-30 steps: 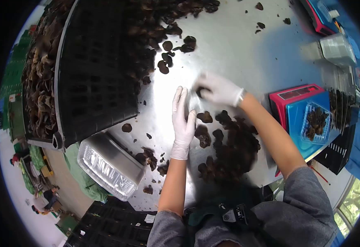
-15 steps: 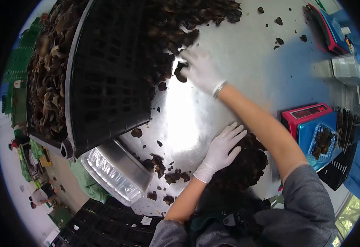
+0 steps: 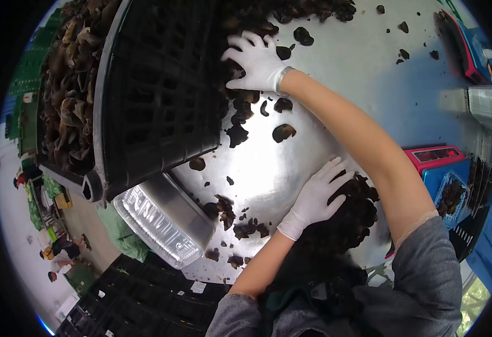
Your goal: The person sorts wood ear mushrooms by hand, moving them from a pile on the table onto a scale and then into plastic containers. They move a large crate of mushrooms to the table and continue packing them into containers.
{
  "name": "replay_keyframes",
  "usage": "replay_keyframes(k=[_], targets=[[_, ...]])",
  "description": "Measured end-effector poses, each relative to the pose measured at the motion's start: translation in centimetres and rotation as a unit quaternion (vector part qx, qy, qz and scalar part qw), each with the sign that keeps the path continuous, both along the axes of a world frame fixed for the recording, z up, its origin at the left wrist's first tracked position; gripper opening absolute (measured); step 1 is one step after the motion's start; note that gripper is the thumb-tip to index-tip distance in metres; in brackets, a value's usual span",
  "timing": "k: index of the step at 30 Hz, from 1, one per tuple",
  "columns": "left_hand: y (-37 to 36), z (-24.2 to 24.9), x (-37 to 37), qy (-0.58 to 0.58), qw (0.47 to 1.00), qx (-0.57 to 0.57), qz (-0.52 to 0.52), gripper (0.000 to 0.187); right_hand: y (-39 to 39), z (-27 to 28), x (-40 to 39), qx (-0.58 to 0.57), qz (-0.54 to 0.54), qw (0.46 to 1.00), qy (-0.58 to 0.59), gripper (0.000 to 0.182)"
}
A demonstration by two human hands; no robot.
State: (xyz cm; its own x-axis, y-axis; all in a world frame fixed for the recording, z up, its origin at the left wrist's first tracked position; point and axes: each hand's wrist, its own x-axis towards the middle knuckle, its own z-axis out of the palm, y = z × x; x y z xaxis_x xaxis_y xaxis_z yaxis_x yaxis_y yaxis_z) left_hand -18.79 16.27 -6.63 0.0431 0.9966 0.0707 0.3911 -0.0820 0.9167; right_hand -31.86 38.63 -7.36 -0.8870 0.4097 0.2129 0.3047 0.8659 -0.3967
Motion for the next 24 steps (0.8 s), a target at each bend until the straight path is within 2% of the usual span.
replay_keyframes(k=[1, 3, 4, 5, 7, 9, 10, 11, 12, 13, 14, 15, 16, 17, 18, 19, 20, 21, 23, 24], targets=[[-0.1, 0.5, -0.3, -0.004, 1.0, 0.009, 0.011, 0.056, 0.0, 1.3, 0.9, -0.024, 0.045, 0.999, -0.016, 0.039], [-0.4, 1.5, -1.5, -0.019, 0.999, 0.03, 0.039, 0.053, 3.2, 3.1, 3.8, -0.245, 0.202, 0.942, -0.11, 0.021], [-0.9, 1.3, -2.2, -0.024, 0.997, 0.033, 0.07, 0.052, 3.7, 6.0, 5.5, -0.307, 0.146, 0.93, -0.136, 0.015], [-1.4, 0.9, -2.9, -0.028, 0.994, 0.036, 0.098, 0.05, 4.1, 10.3, 6.9, -0.377, 0.082, 0.907, -0.167, 0.017], [-1.7, -1.2, -3.7, 0.05, 0.952, 0.094, 0.285, 0.04, 8.8, 7.2, 7.5, -0.333, 0.066, 0.94, -0.033, 0.024], [-0.6, -0.2, -5.8, 0.177, 0.912, 0.072, 0.362, 0.046, 8.0, 4.2, 6.5, -0.154, -0.004, 0.986, 0.07, 0.03], [0.4, 0.3, -6.5, 0.256, 0.879, 0.059, 0.397, 0.05, 7.5, 3.6, 5.8, -0.061, -0.044, 0.99, 0.122, 0.033], [1.4, 0.5, -7.5, 0.264, 0.879, 0.031, 0.396, 0.062, 5.6, 2.8, 5.9, 0.017, -0.025, 0.994, 0.103, 0.037], [2.5, 0.3, -8.2, 0.286, 0.87, 0.007, 0.402, 0.065, 3.7, 1.9, 5.9, 0.096, -0.008, 0.991, 0.089, 0.041], [3.5, 0.1, -8.8, 0.307, 0.86, -0.019, 0.408, 0.069, 3.0, 0.8, 6.4, 0.069, 0.025, 0.992, 0.101, 0.04], [4.0, 0.0, -9.0, 0.285, 0.873, -0.008, 0.396, 0.06, 2.2, 0.1, 6.9, 0.04, 0.058, 0.991, 0.112, 0.04], [3.9, 0.1, -9.2, 0.305, 0.882, -0.011, 0.36, 0.055, 2.6, -0.2, 8.0, -0.118, 0.099, 0.986, 0.06, 0.039], [3.3, 0.3, -9.4, 0.324, 0.889, -0.016, 0.325, 0.05, 2.8, 1.6, 9.6, -0.256, 0.046, 0.966, 0.006, 0.037], [2.6, 0.5, -9.5, 0.341, 0.894, -0.021, 0.289, 0.046, 3.2, 3.5, 11.3, -0.415, -0.03, 0.909, -0.003, 0.029], [2.0, 0.3, -9.7, 0.273, 0.907, 0.019, 0.319, 0.033, 4.0, 3.6, 13.2, -0.411, -0.09, 0.906, 0.058, 0.031], [1.6, -0.1, -10.3, 0.242, 0.912, 0.054, 0.328, 0.041, 5.5, 3.2, 14.9, -0.368, -0.131, 0.917, 0.077, 0.039], [2.1, 0.2, -10.6, 0.244, 0.908, 0.044, 0.339, 0.046, 6.5, 2.5, 16.4, -0.22, -0.172, 0.958, 0.064, 0.044], [3.2, 0.5, -10.9, 0.246, 0.903, 0.036, 0.35, 0.051, 6.9, 1.6, 17.5, -0.065, -0.208, 0.975, 0.05, 0.049], [5.3, 0.0, -10.7, 0.277, 0.903, 0.019, 0.328, 0.057, 4.9, 0.0, 18.5, 0.071, -0.211, 0.969, -0.107, 0.055], [5.4, 0.7, -10.0, 0.318, 0.912, -0.001, 0.258, 0.058, 2.8, 1.1, 19.0, 0.013, -0.174, 0.976, -0.131, 0.053]])
